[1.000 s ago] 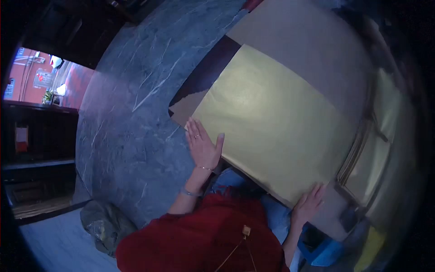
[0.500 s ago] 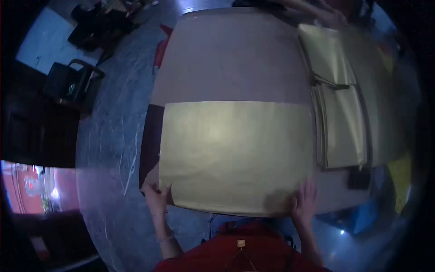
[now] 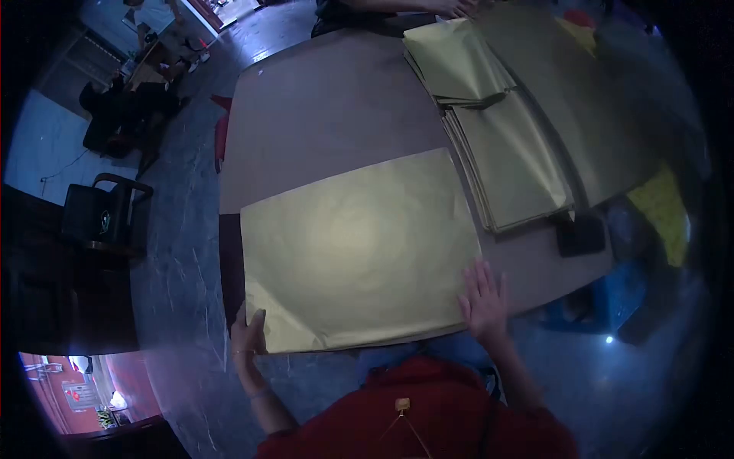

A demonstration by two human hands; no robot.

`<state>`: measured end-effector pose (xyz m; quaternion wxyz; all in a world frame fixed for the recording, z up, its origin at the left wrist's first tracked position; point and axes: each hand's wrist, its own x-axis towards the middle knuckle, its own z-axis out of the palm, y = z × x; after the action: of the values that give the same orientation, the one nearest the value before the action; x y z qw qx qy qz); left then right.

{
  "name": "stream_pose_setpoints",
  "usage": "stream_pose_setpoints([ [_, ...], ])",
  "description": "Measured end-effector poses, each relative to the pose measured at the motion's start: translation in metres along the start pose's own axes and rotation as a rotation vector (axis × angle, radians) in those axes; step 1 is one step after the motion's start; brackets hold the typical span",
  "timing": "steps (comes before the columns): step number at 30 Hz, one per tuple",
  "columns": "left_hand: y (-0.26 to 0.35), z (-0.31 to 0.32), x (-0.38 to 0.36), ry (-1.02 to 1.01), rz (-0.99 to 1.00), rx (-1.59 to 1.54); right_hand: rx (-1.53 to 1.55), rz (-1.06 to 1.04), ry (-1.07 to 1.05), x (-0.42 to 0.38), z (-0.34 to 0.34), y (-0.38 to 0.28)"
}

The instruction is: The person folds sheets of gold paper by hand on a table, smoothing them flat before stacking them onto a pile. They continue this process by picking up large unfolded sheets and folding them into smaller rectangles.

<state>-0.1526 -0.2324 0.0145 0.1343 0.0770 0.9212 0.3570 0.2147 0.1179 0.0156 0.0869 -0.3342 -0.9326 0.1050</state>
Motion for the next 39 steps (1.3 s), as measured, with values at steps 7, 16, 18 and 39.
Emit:
stream_pose_setpoints([
  [7,0.071,-0.023,0.019,-0.249,-0.057,0.004,0.040,-0.047,0.057,-0.003,0.004,-0.008],
  [16,0.306,-0.095,0.028,0.315,0.846,0.186,0.137,-0.450,-0.188,0.051,0.005,-0.101],
  [18,0.361,-0.109,0.019,0.443,1.172,0.208,0.258,-0.534,-0.156,0.092,0.032,-0.122],
  [39,0.161,0.038,-0.081,0.003,1.747,0.887,2.384,0.537,-0.149,0.059,-0.006,-0.016],
])
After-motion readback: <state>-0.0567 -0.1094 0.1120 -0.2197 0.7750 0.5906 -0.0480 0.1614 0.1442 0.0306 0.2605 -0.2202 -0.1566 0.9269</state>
